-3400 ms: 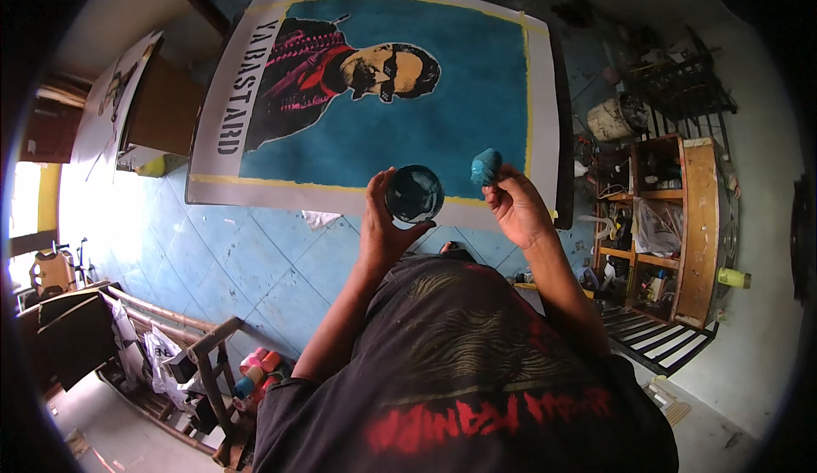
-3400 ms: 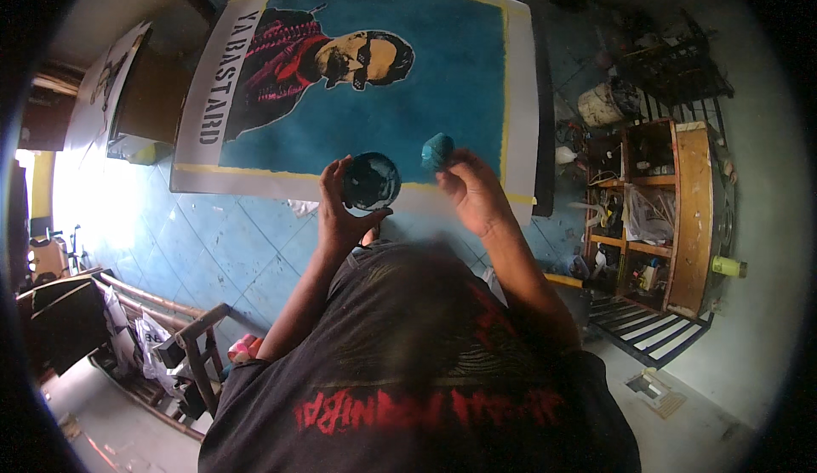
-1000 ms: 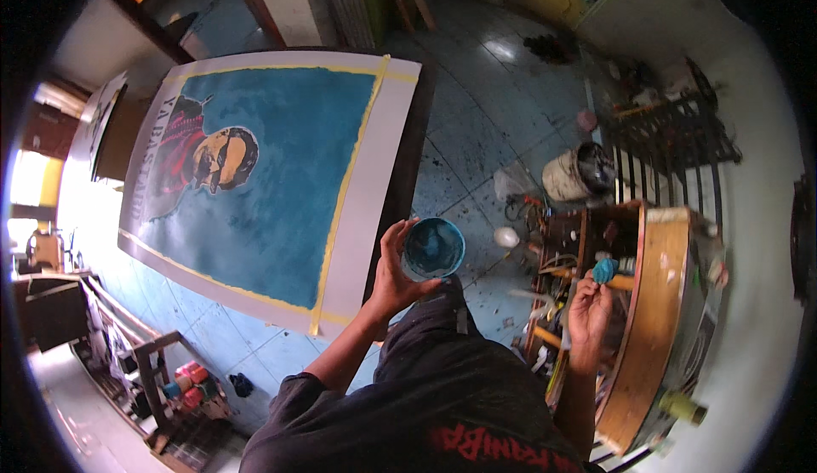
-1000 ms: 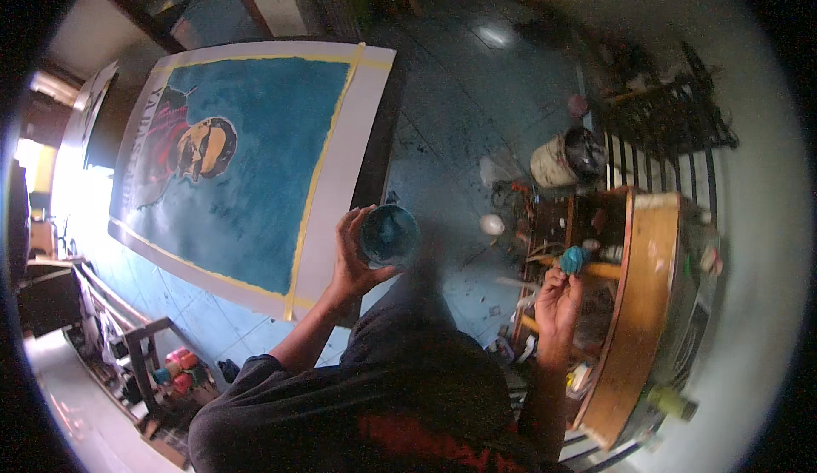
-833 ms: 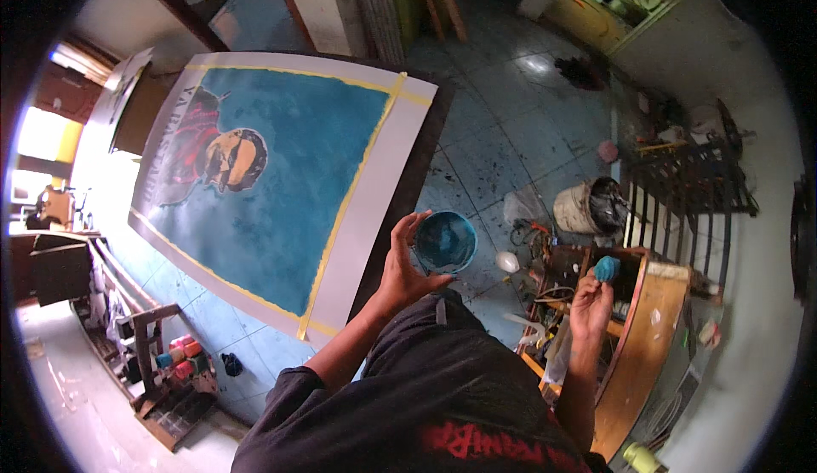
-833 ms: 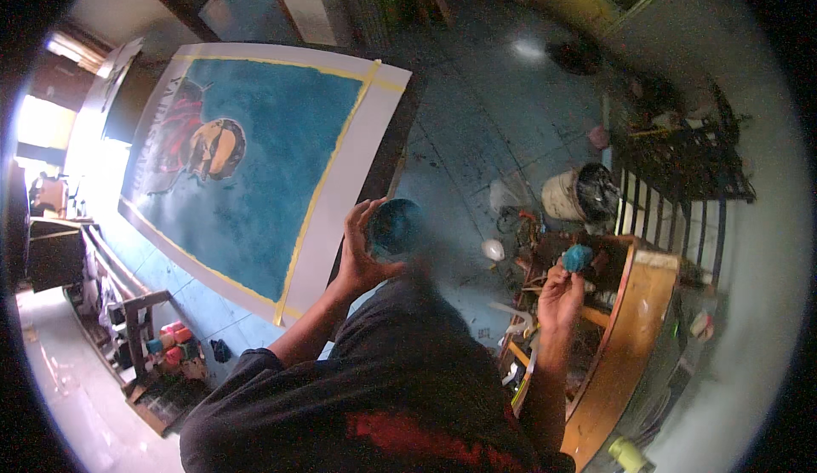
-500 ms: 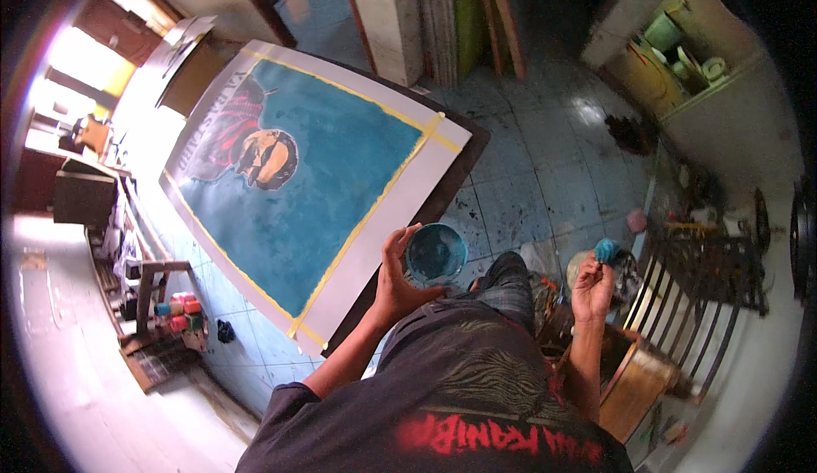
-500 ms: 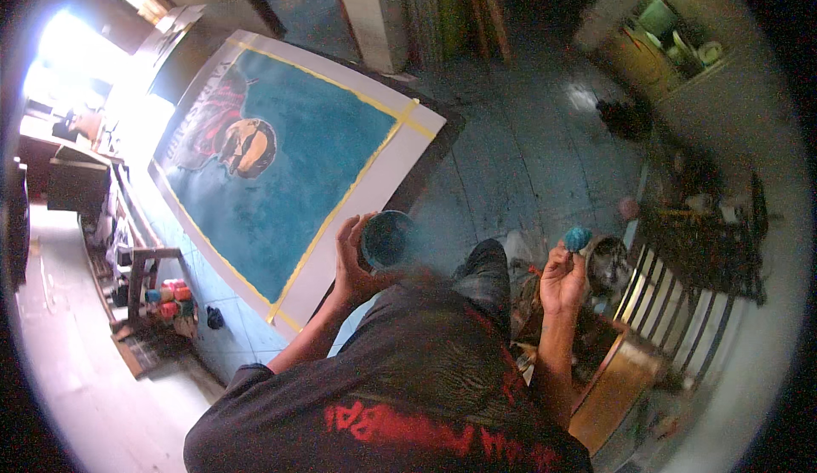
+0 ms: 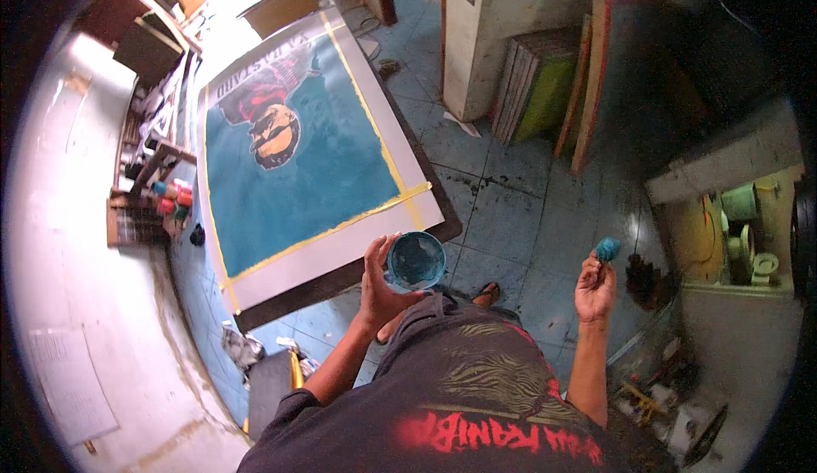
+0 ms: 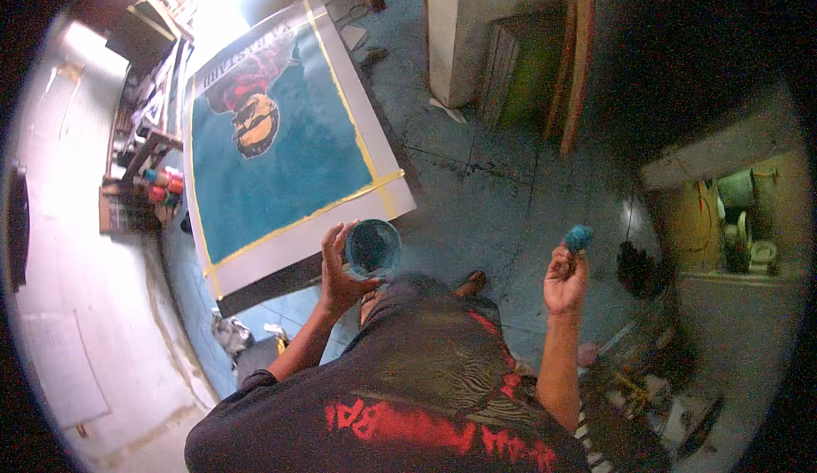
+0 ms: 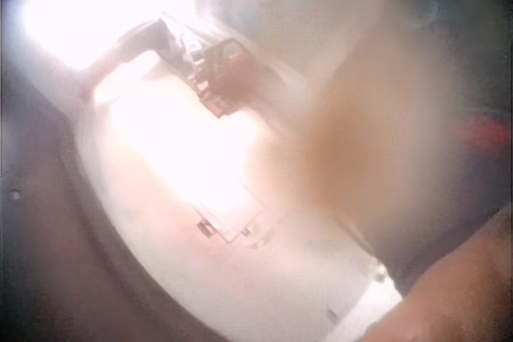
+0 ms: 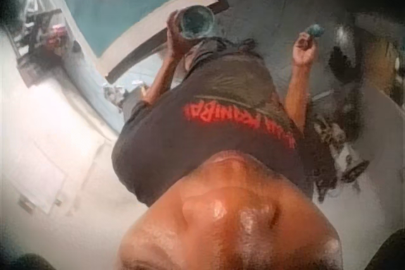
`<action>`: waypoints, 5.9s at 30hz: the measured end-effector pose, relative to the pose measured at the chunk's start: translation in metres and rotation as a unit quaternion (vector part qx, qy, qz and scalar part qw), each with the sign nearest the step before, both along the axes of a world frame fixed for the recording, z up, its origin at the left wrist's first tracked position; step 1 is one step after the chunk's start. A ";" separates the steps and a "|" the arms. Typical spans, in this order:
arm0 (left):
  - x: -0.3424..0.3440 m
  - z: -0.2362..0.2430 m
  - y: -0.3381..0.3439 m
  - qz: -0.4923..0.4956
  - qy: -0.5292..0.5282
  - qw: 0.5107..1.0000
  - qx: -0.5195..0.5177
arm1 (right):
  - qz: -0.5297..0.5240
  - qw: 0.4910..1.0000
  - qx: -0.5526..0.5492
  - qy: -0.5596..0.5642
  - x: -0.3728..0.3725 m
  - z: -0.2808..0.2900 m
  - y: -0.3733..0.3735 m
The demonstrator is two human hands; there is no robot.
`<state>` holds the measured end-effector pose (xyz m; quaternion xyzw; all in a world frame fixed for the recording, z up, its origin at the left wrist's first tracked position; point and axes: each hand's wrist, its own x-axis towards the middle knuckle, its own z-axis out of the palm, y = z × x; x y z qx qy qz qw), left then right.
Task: The person paints a large poster with blue paint using a sponge. They dip the sponge into a small container, apply paint to the poster surface, and periodically refill the container from a larger paint can.
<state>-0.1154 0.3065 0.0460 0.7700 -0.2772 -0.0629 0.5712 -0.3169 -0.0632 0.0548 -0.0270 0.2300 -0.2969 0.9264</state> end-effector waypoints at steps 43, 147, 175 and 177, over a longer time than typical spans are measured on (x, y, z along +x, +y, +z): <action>0.116 -0.001 -0.349 0.793 0.008 0.609 0.009 | 0.766 0.580 -0.269 -0.065 0.712 -0.043 -0.067; 0.322 0.027 -0.335 0.949 0.100 0.297 0.044 | 0.432 -0.057 -0.751 -0.496 0.928 -0.168 0.244; 0.298 0.023 -0.332 0.947 0.104 0.302 0.030 | 0.441 -0.078 -0.692 -0.566 0.801 -0.173 0.246; 0.293 0.024 -0.333 0.948 0.098 0.301 0.028 | 0.463 -0.021 -0.679 -0.569 0.801 -0.168 0.253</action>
